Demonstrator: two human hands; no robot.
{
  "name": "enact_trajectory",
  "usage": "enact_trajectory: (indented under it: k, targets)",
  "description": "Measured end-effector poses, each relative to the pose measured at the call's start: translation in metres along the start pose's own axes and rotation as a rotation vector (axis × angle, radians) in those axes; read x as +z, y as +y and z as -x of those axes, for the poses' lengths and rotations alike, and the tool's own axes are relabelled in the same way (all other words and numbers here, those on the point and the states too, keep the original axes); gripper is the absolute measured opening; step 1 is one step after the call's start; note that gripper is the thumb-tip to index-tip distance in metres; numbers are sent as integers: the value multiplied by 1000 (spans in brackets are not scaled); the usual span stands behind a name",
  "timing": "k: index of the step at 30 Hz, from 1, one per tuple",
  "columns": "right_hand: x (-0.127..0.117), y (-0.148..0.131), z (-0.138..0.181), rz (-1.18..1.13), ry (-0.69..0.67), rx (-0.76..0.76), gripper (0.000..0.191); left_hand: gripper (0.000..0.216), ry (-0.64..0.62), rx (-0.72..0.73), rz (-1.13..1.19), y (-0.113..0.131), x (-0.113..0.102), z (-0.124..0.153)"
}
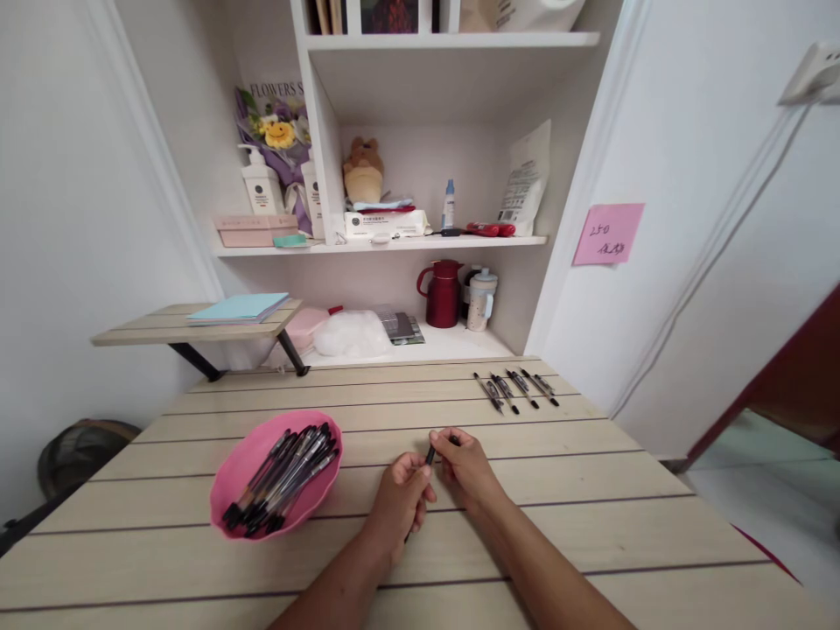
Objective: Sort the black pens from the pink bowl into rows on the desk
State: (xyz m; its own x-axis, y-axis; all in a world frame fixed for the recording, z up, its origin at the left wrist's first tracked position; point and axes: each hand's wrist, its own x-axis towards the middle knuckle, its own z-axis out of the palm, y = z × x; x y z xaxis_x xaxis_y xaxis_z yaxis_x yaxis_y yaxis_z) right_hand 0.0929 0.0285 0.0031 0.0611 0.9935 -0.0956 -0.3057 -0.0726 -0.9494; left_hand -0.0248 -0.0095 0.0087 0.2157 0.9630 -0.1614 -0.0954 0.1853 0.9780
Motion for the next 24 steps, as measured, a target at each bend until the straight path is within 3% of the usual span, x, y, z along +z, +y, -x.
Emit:
enact_trajectory:
  k: [5,12,24]
  targets:
    - [3,-1,2,-64,-54,21,34,26,-27,5,-1,3,-2,0]
    - [1,-2,2,-4,-31,21,33,26,-27,4,8,-1,-2,-2]
    - [-2,-2,2,-152,-133,60,37,27,-34,-30,45,-4,-2,-3]
